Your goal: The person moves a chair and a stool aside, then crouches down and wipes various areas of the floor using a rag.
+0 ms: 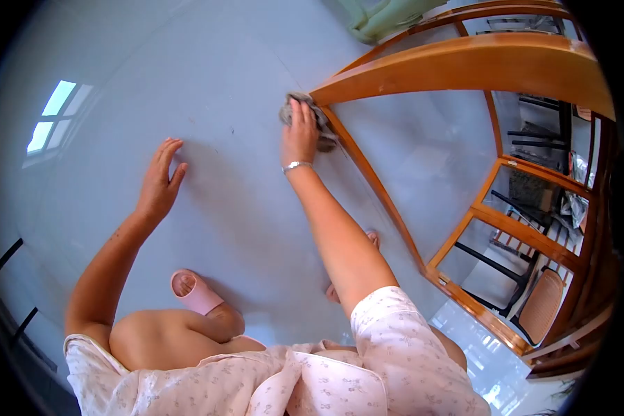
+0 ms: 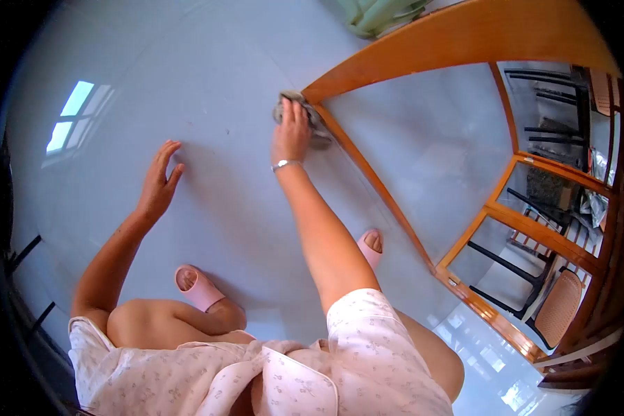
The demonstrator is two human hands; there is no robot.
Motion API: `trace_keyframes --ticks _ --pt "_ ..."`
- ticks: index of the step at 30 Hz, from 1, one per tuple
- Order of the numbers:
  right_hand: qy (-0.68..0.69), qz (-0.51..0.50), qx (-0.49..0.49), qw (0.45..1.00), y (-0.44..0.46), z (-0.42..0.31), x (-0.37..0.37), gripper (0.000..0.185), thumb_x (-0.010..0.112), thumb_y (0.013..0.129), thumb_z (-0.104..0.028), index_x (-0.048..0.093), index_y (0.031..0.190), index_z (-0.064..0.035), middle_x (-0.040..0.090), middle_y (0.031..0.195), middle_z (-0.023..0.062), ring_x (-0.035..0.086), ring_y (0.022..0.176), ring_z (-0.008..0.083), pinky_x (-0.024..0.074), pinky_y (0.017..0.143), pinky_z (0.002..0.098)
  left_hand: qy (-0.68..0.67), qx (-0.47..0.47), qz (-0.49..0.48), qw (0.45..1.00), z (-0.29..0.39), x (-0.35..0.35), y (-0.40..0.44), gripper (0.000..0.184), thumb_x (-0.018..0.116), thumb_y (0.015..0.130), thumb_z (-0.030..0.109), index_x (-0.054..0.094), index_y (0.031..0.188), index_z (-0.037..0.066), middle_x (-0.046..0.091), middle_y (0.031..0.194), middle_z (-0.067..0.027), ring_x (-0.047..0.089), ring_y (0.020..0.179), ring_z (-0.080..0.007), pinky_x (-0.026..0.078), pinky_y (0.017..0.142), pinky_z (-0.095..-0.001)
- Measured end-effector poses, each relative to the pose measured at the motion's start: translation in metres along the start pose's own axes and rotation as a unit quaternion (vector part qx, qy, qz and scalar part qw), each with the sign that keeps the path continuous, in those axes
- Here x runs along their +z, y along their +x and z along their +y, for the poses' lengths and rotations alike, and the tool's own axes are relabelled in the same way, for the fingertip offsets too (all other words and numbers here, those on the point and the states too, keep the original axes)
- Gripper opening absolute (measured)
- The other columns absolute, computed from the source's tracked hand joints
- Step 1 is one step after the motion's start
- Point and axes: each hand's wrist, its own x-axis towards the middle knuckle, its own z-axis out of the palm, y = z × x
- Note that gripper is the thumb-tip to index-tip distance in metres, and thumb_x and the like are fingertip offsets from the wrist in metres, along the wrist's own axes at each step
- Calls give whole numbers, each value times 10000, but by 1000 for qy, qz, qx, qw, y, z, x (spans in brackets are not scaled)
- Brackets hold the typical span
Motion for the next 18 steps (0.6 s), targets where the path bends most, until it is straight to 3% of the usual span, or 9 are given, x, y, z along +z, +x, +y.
trace_keyframes --ticks 2,3,5,8,10,12,13,14,18 --pt "144 2 -85 986 22 -16 13 470 509 768 -2 557 1223 -112 528 1285 114 466 1216 316 371 1025 393 -13 0 5 1000 6 1 2 373 535 932 104 459 1293 43 450 1367 -153 341 1346 -312 303 1090 -398" --pt "217 -11 -86 972 32 -33 13 440 499 762 21 606 1165 -119 566 1241 94 550 1115 265 461 916 339 -26 -1 7 1000 9 2 4 366 534 933 102 464 1288 44 452 1366 -147 344 1346 -306 303 1089 -398" --pt "360 -104 6 927 39 -69 4 430 514 773 29 609 1160 -132 568 1235 67 585 1023 186 502 803 282 -57 -10 1 998 15 -4 6 354 530 934 98 473 1280 46 454 1368 -138 345 1347 -297 303 1091 -396" --pt "366 -64 -2 929 22 -92 -23 411 513 794 38 608 1163 -119 572 1214 52 580 984 141 504 756 252 -78 5 28 997 4 -12 1 350 525 935 91 475 1278 46 454 1371 -135 351 1344 -294 305 1090 -392" --pt "394 -7 22 919 1 -81 -45 428 495 768 73 598 1150 -89 573 1196 110 532 1144 275 430 969 364 -62 -6 45 997 -5 -20 -3 345 524 934 80 479 1275 47 458 1368 -137 362 1336 -298 309 1087 -388" --pt "313 71 -23 947 -16 -55 -68 410 495 782 67 596 1151 -79 559 1204 114 518 1153 278 412 988 365 -47 -5 55 997 -14 -27 -10 345 524 934 78 481 1275 48 460 1367 -135 367 1333 -299 311 1085 -388" --pt "271 114 -52 954 -18 -31 -66 391 490 807 59 588 1163 -72 551 1198 84 529 1109 199 461 897 316 -29 -5 58 998 -18 -30 -16 345 525 933 76 482 1274 50 462 1366 -134 372 1329 -300 313 1083 -387" --pt "249 113 11 962 -18 -15 -69 388 496 805 51 582 1164 -69 554 1185 97 542 1099 227 466 896 322 -28 -12 61 998 -21 -30 -23 345 525 933 76 482 1274 50 462 1366 -134 372 1329 -300 313 1083 -387" --pt "170 88 53 980 0 3 -41 368 543 792 13 590 1151 -50 568 1183 125 570 1042 250 467 897 324 -42 -26 100 994 -32 -20 -39 343 524 939 86 484 1278 58 463 1367 -132 375 1327 -299 315 1083 -386"
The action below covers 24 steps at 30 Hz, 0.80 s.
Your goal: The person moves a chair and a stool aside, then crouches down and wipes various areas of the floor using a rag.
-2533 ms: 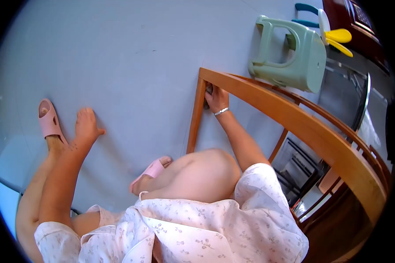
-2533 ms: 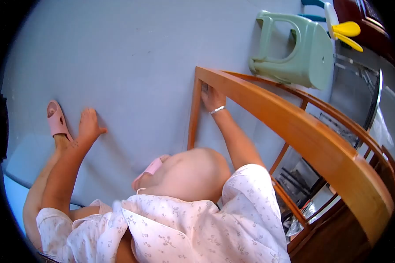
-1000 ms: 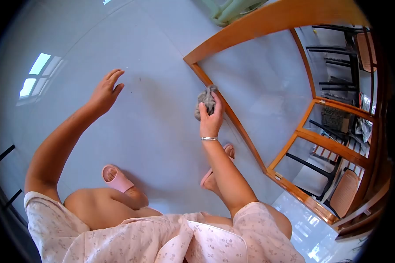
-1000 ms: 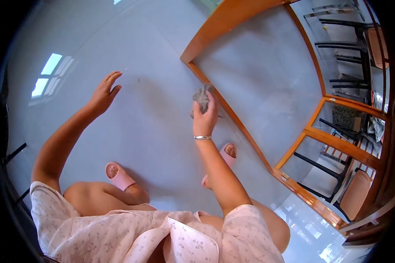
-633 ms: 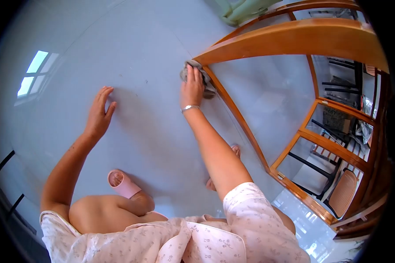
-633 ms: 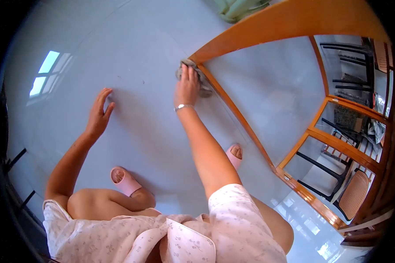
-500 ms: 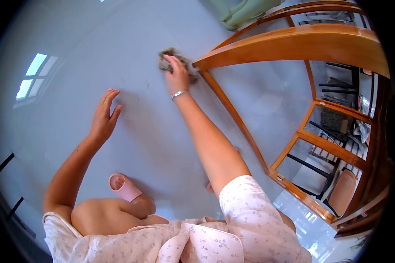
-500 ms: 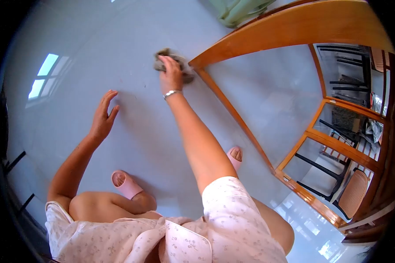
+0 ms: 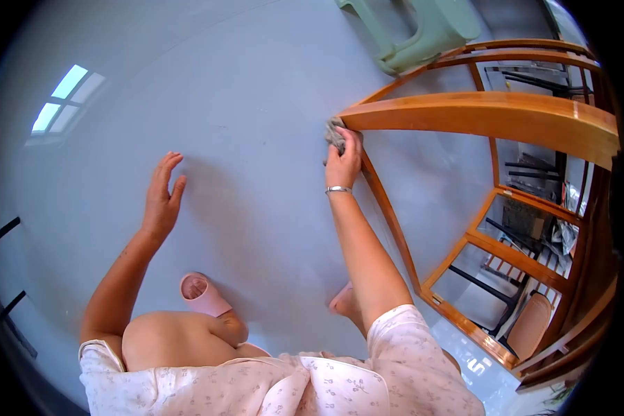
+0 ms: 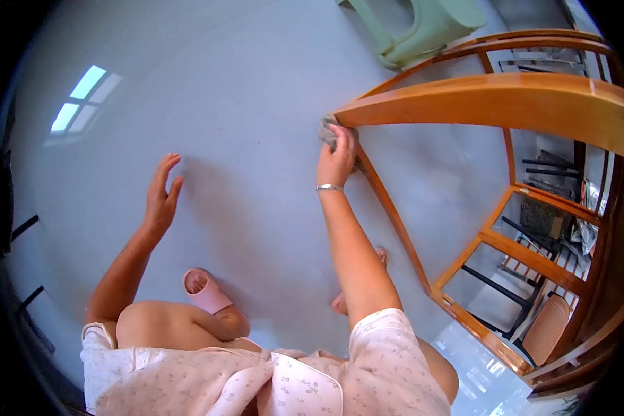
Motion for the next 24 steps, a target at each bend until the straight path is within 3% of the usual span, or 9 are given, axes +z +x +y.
trace_keyframes --ticks 2,5,6,7,13,16,19,21,24 --pt "75 -131 3 989 -1 -21 16 366 542 792 5 595 1147 -67 568 1181 117 537 1106 270 416 965 363 -33 -11 10 999 1 1 -5 343 523 942 91 483 1281 60 468 1359 -137 379 1322 -303 317 1083 -385" --pt "152 -104 73 980 -7 -57 19 359 573 803 -23 601 1156 -83 567 1180 105 541 1110 247 419 961 348 -25 -27 11 999 0 -7 -4 346 525 940 91 482 1282 60 474 1354 -133 377 1323 -304 316 1083 -383" --pt "161 -80 54 982 -12 -56 15 353 601 834 -43 582 1187 -40 594 1128 76 556 1041 165 426 932 287 -24 -29 14 999 -3 -10 -3 346 525 940 91 482 1282 60 474 1354 -133 377 1323 -304 316 1083 -383" --pt "171 -74 50 981 -18 -55 7 368 606 838 -58 566 1202 -28 567 1181 85 534 1089 183 414 956 304 -18 -24 23 999 -6 -11 -2 349 531 932 81 485 1277 54 478 1347 -142 384 1316 -311 321 1080 -385" --pt "-7 -78 12 997 -91 -13 -32 519 635 853 -169 456 1320 -31 425 1371 145 408 1265 296 322 1059 378 -30 4 92 995 -52 8 -17 415 584 866 54 487 1269 27 485 1324 -198 420 1273 -360 328 1077 -412" --pt "-33 -118 20 992 -131 22 2 570 613 858 -154 396 1374 -49 339 1445 172 340 1323 342 295 1079 428 -46 -14 92 995 -38 9 -29 375 567 861 58 494 1227 24 475 1312 -196 411 1271 -367 337 1069 -431" --pt "-114 -11 -31 993 -135 8 49 580 568 861 -100 365 1403 -63 312 1468 181 316 1341 358 269 1096 433 -33 8 111 993 -12 6 -30 360 582 848 37 506 1200 31 484 1297 -173 420 1265 -354 358 1053 -424" --pt "-58 -119 -108 985 -123 -30 86 571 541 844 -37 388 1393 -67 335 1457 178 323 1336 357 257 1102 434 -74 48 83 993 7 6 -32 366 591 837 18 513 1194 33 495 1284 -155 431 1259 -337 369 1046 -420" --pt "12 -159 -106 981 -92 -94 147 540 532 819 10 461 1347 -84 407 1419 141 358 1320 323 276 1093 425 -90 101 71 988 30 3 -34 367 606 812 -2 526 1168 33 523 1224 -128 461 1227 -320 394 1018 -422"
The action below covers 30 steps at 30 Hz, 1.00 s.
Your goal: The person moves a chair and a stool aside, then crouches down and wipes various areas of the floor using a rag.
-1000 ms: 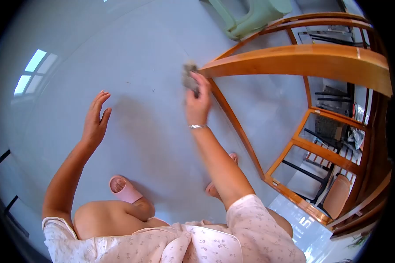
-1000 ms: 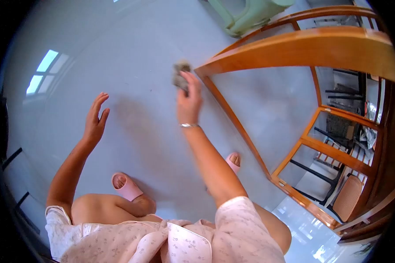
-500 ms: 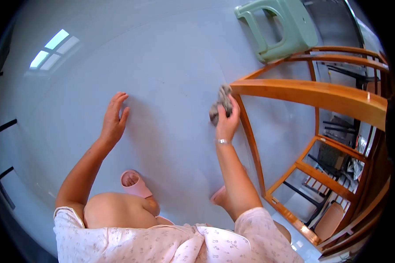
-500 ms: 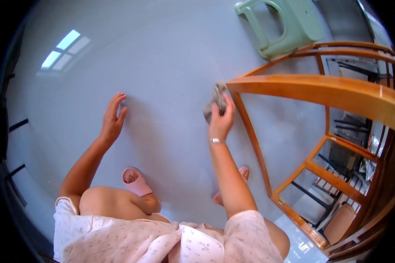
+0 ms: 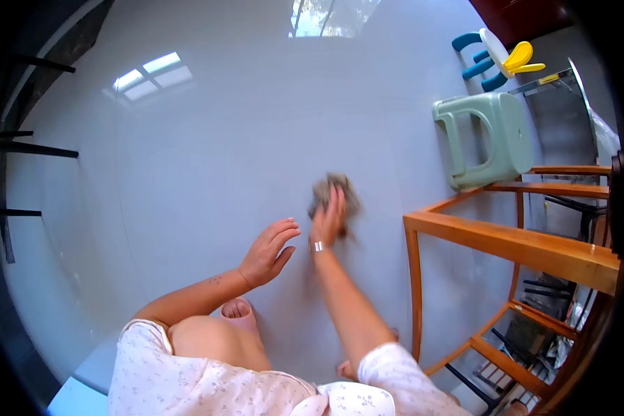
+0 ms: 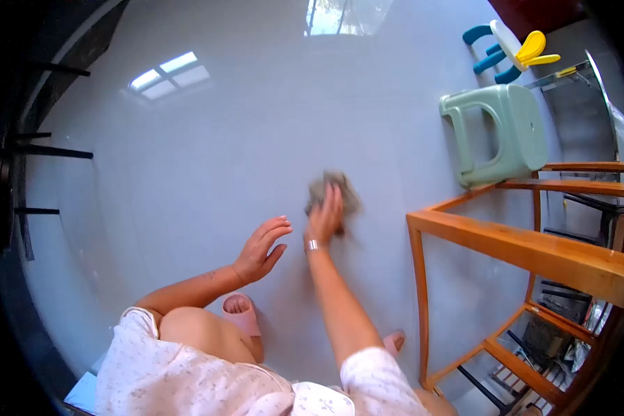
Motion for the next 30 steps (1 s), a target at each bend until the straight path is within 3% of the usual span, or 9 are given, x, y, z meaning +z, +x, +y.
trace_keyframes --ticks 2,5,7,13,21,23,25,26,30 --pt "137 -27 -29 990 46 -20 21 449 515 831 11 524 1273 -65 485 1347 131 426 1273 290 323 1068 395 -18 27 -11 999 12 1 -5 369 612 803 -5 530 1161 33 530 1205 -120 471 1216 -316 403 1007 -423" --pt "247 -55 87 964 92 -47 14 386 490 872 11 535 1252 -40 538 1281 109 501 1192 226 380 1021 338 -27 69 -31 997 20 2 -17 370 621 786 -13 535 1144 32 538 1177 -116 488 1192 -311 416 986 -422" --pt "518 -94 126 841 107 -53 -5 375 478 883 13 534 1252 -18 565 1213 89 530 1121 168 405 988 299 -33 75 -43 996 21 1 -24 365 626 781 -15 541 1131 41 544 1166 -120 501 1170 -309 424 972 -418" --pt "466 -147 120 864 65 -53 -102 381 475 884 3 520 1262 6 577 1165 64 541 1060 130 435 937 263 -31 69 -107 991 -5 -5 -52 390 642 754 -53 556 1114 72 556 1159 -109 516 1135 -321 442 940 -405" --pt "339 -267 142 891 -48 -1 -175 393 452 900 13 484 1291 -6 554 1208 64 523 1098 121 418 966 266 75 -26 -56 995 -14 -44 -48 269 583 837 -24 560 1098 39 573 1112 -136 556 1033 -329 468 865 -378" --pt "318 -259 132 902 -67 13 -180 394 475 863 46 521 1249 -16 559 1218 86 536 1108 166 419 967 290 55 -48 -58 996 -7 -43 -47 258 580 844 -17 561 1094 39 574 1106 -134 560 1027 -323 472 855 -369" --pt "70 -233 -156 957 -84 20 -187 381 517 812 68 575 1175 -33 565 1216 120 550 1102 243 425 960 322 53 -64 -88 993 -3 -45 -44 256 556 860 -31 566 1107 34 567 1146 -139 546 1089 -318 444 923 -368" --pt "75 -242 -182 950 -99 25 -188 378 551 761 80 611 1108 -57 567 1216 123 536 1125 291 436 943 350 56 -61 -88 993 -1 -44 -45 256 556 860 -31 566 1107 34 567 1146 -139 546 1089 -318 444 923 -368" --pt "-18 -346 -381 857 -165 86 -181 350 646 745 -58 646 1081 -153 555 1262 53 526 1159 233 452 915 356 66 -63 -85 992 0 -32 -65 248 570 851 -13 567 1093 40 566 1130 -139 549 1057 -327 453 898 -377"
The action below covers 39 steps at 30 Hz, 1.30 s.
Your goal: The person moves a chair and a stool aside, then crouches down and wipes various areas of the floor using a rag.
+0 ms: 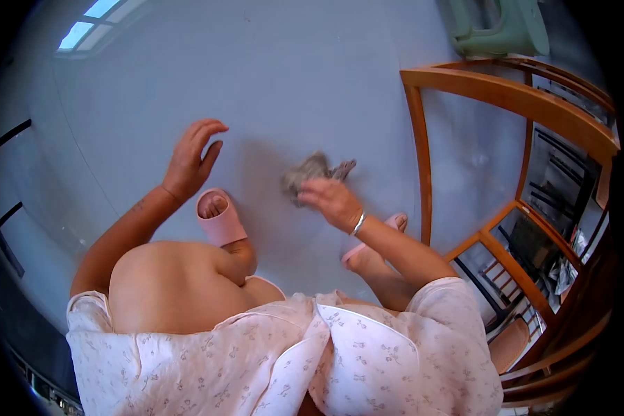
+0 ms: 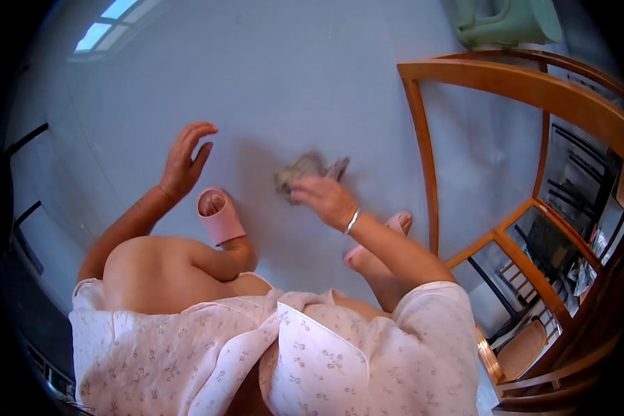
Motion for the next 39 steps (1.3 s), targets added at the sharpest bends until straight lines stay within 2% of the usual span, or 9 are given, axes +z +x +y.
trace_keyframes --ticks 3,9,17,20,23,27,31,36,39 --pt "-18 -47 -106 993 -4 8 8 375 654 755 -118 633 1124 -181 526 1317 44 504 1197 207 430 941 360 -10 -16 10 1000 3 14 -13 232 581 847 9 569 1076 42 566 1118 -140 550 1035 -335 460 881 -383" --pt "-76 -71 -109 989 70 73 -8 391 615 789 -96 610 1150 -246 517 1339 -13 475 1243 183 398 996 372 -52 -69 65 994 9 30 -25 222 570 879 39 568 1101 42 568 1126 -143 552 1060 -315 456 894 -371" --pt "-46 159 77 983 273 143 -84 300 593 803 -32 659 1056 -179 613 1154 92 593 1026 284 507 851 368 -44 -50 167 984 12 2 -18 222 561 897 26 564 1119 36 590 1120 -120 571 1052 -272 452 899 -331" --pt "-61 232 -25 970 269 138 -91 499 677 794 -118 499 1260 -122 650 1069 114 616 922 326 503 855 409 -40 -96 203 974 5 -2 -33 215 555 906 39 570 1121 39 603 1105 -109 573 1046 -248 451 895 -322" --pt "38 163 25 986 216 67 -95 383 547 822 65 652 1104 -172 612 1171 66 592 1034 263 509 857 372 -47 -116 230 965 0 -1 -45 204 545 924 72 579 1123 45 616 1092 -93 570 1039 -222 450 890 -314" --pt "15 110 -103 988 125 19 -66 403 620 731 86 663 1072 -125 608 1157 82 586 1033 270 486 877 353 -44 -116 228 966 3 -4 -48 200 539 941 110 588 1126 52 622 1103 -71 565 1041 -201 441 911 -313" --pt "82 -55 -148 984 34 -16 -17 269 639 759 -78 656 1016 -155 605 1160 37 585 1033 225 466 889 359 -68 -104 212 969 9 -4 -45 208 540 941 107 589 1136 54 617 1119 -70 561 1058 -201 425 946 -312" --pt "83 -285 -321 899 -19 0 41 338 495 864 -143 566 1190 -196 426 1424 3 385 1320 224 363 1055 378 -76 -119 190 971 11 1 -47 211 543 940 105 589 1139 52 613 1128 -67 562 1066 -201 424 952 -315" --pt "76 -323 -318 888 0 19 49 398 482 872 -163 532 1260 -236 386 1458 -31 326 1365 205 317 1102 388 -82 -133 180 971 11 4 -49 211 542 941 107 588 1139 49 614 1122 -69 566 1062 -203 430 947 -317"
